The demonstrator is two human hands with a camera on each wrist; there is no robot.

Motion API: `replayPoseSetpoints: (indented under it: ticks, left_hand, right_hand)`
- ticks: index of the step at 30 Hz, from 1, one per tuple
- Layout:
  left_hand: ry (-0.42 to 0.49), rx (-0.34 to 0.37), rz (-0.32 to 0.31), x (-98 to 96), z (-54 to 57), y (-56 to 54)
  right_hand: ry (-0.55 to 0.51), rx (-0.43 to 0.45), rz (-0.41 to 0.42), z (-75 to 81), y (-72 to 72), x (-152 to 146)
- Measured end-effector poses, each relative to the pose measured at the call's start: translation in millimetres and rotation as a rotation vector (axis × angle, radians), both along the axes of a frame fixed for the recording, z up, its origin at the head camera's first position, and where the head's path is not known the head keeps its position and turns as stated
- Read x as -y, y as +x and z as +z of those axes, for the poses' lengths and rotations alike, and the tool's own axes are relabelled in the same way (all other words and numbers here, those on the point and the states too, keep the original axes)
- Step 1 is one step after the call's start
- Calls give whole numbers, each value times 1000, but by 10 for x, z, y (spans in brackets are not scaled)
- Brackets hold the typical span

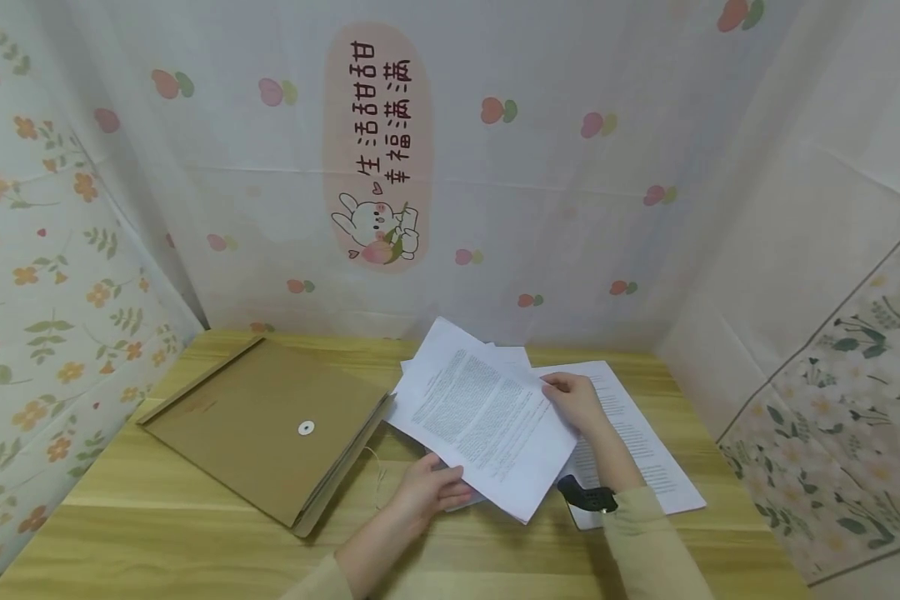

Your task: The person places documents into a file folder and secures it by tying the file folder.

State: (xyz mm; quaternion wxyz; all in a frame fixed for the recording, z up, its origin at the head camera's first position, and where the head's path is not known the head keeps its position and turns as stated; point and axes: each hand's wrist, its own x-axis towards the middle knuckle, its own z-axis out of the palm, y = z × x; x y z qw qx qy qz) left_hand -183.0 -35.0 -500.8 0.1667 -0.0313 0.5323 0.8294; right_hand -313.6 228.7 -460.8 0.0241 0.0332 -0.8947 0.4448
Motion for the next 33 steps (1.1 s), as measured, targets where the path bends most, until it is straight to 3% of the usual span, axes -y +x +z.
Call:
replayPoseSetpoints:
  ticks: [5, 9, 18, 25, 33]
  left_hand:
    - [-4, -55, -53, -100, 70, -13]
    - [-57, -108, -58, -125, 153, -42]
    - [-125, -230, -50, 56, 347, -197]
    - [-154, -250, 33, 282, 553, -276]
    - [-152, -222, 152, 640, 687, -423]
  right_hand:
    - [-53, -15, -77, 68, 54, -136]
    - [-116, -37, -120, 126, 93, -216]
    - [-224, -6, -173, 304, 200, -233]
    - [-275, -18, -177, 375, 254, -216]
    - [-270, -62, -41, 421, 318, -266]
